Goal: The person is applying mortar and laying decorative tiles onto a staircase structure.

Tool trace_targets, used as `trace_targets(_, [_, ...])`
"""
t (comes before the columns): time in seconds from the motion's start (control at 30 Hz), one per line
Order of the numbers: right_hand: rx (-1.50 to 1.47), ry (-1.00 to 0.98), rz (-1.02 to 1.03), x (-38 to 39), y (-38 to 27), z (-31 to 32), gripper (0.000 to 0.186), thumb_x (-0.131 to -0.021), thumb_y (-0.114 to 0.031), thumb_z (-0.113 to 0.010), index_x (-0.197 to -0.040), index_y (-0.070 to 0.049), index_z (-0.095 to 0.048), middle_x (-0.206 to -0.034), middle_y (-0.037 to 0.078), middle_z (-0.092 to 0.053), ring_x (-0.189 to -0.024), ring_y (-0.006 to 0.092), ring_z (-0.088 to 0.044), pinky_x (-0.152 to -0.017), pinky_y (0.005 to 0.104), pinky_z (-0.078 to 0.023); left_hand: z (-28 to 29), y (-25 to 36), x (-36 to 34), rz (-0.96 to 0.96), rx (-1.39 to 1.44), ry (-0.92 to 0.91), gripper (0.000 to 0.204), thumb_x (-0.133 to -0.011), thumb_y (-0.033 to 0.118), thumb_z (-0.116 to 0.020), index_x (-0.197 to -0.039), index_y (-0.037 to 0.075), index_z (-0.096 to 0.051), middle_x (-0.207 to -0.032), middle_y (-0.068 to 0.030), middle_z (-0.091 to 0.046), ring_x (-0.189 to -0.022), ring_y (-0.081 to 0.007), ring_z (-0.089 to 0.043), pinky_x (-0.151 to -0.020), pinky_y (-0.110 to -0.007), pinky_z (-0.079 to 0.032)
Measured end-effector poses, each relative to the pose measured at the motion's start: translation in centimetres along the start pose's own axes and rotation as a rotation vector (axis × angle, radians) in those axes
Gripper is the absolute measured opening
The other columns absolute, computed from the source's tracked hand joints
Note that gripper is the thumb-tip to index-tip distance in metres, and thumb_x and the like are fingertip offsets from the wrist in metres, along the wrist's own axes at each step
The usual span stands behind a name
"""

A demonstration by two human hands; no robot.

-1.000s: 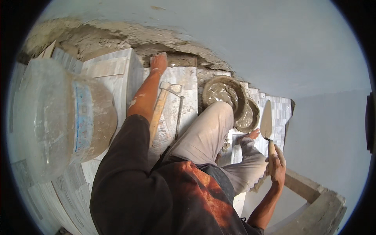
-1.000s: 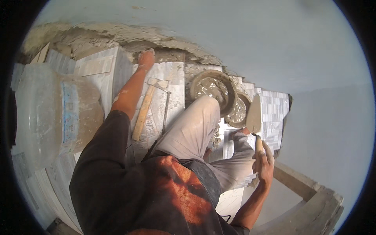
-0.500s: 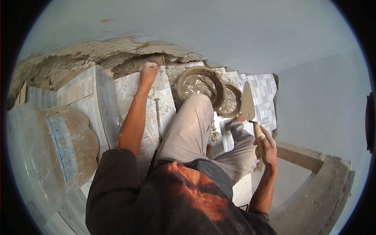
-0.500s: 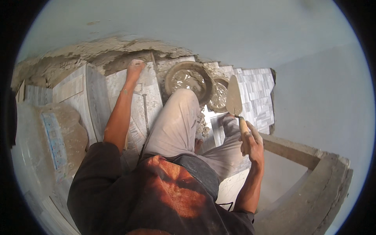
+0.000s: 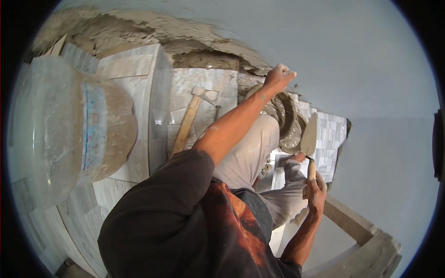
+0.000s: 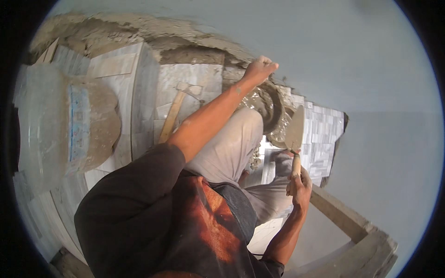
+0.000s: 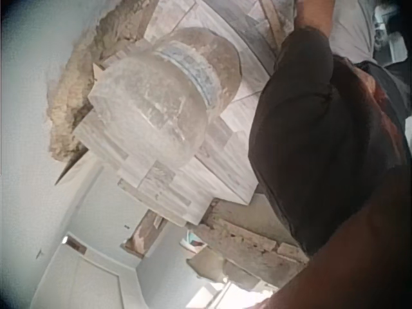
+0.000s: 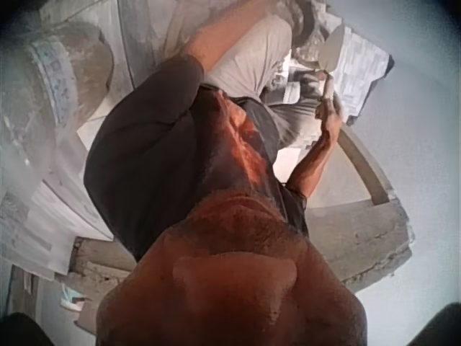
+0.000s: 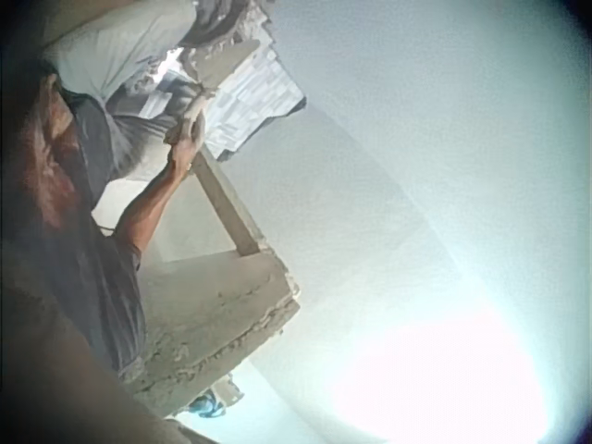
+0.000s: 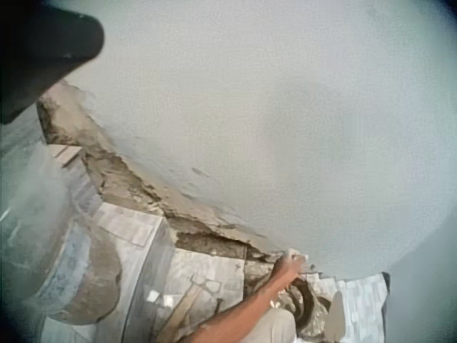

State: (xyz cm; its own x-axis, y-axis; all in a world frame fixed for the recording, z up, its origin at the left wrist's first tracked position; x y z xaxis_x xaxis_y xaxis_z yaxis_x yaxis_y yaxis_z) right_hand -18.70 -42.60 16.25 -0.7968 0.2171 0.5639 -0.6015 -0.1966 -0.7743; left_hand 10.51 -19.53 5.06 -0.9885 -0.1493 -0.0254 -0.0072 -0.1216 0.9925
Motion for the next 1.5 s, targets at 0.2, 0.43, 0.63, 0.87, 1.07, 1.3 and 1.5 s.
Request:
trace_targets(0.2, [0.127,0.01,0.063,-2.9,1.4,-0.3,0.03,-0.084,-0.01,-0.054,-0.112,0.0,-0.047,-0.079,0.008,-0.056,-0.057,0.0123,-0.052,-0.048,0.0246,-0.043,13.9,-3.7,6.1,0.07,-0.358,0.186,0.031,-0.085,0.028,-0.056,-0.107,0.007,-0.055,-0.097,-0.0145,-0.063,-0.091,-0.0289,-0.06,-0.08,-0.038,-0.046])
trace_targets(0.43, [0.764,-0.023,1.04,-11.1,-6.5,-7.4,0.045,-0.085,-0.015,-0.056,-0.128,-0.007,-0.046,-0.111,0.019,-0.059,-0.095,0.0324,-0.06,-0.082,0.0367,-0.047,26.6,-11.2,7.8,-0.059,-0.805,0.481,0.018,-0.081,0.015,-0.053,-0.094,0.004,-0.059,-0.095,-0.0165,-0.059,-0.092,-0.0351,-0.054,-0.083,-0.043,-0.042])
trace_targets(0.63, [1.151,-0.138,1.045,-15.7,-13.5,-17.1,0.045,-0.084,-0.018,-0.051,-0.128,-0.026,-0.045,-0.109,0.011,-0.059,-0.088,0.0299,-0.062,-0.071,0.0402,-0.051,26.7,-12.4,7.1,-0.17,-0.914,0.403,0.016,-0.083,0.016,-0.051,-0.092,0.004,-0.059,-0.097,-0.0162,-0.053,-0.093,-0.0358,-0.05,-0.083,-0.044,-0.041])
trace_targets(0.87, [1.376,-0.199,1.082,-19.8,-15.4,-22.0,0.044,-0.087,-0.024,-0.05,-0.13,-0.03,-0.044,-0.115,0.011,-0.055,-0.092,0.03,-0.06,-0.073,0.0392,-0.052,26.8,-11.9,6.2,-0.116,-0.941,0.37,0.016,-0.089,0.018,-0.046,-0.093,0.005,-0.054,-0.094,-0.0169,-0.05,-0.094,-0.0357,-0.049,-0.082,-0.045,-0.041])
trace_targets(1.07, [1.455,-0.262,1.18,-24.5,-14.4,-23.1,0.043,-0.088,-0.023,-0.048,-0.13,-0.031,-0.043,-0.117,0.01,-0.054,-0.094,0.0287,-0.06,-0.074,0.0384,-0.052,26.5,-11.3,6.2,-0.04,-0.96,0.344,0.018,-0.09,0.02,-0.045,-0.095,0.004,-0.053,-0.097,-0.0166,-0.048,-0.094,-0.0362,-0.049,-0.081,-0.045,-0.042])
trace_targets(1.3, [1.369,-0.174,1.138,-24.2,-15.3,-25.9,0.042,-0.088,-0.022,-0.047,-0.129,-0.031,-0.044,-0.115,0.01,-0.056,-0.096,0.0293,-0.059,-0.076,0.0387,-0.051,26.8,-11.8,6.2,-0.071,-1.005,0.356,0.014,-0.088,0.018,-0.046,-0.092,0.005,-0.05,-0.094,-0.0161,-0.047,-0.092,-0.034,-0.049,-0.081,-0.044,-0.042])
trace_targets(1.5, [1.407,-0.264,1.047,-22.6,-15.6,-27.7,0.044,-0.086,-0.02,-0.05,-0.127,-0.035,-0.046,-0.12,0.007,-0.052,-0.095,0.0279,-0.06,-0.074,0.037,-0.052,26.6,-11.7,5.9,-0.088,-0.995,0.357,0.015,-0.088,0.018,-0.047,-0.092,0.005,-0.051,-0.094,-0.0161,-0.047,-0.091,-0.0336,-0.049,-0.081,-0.043,-0.041])
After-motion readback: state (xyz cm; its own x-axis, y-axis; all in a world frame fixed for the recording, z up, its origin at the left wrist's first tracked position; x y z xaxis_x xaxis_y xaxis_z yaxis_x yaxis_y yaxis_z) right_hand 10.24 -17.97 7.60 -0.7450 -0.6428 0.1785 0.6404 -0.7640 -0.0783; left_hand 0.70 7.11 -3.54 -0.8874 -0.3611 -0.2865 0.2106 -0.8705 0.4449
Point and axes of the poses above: each hand's wrist, its own x-axis away from the middle knuckle, its own z-axis out of the back of the hand, y = z × x, the point moved 1 cm from there along -x, towards the middle knuckle
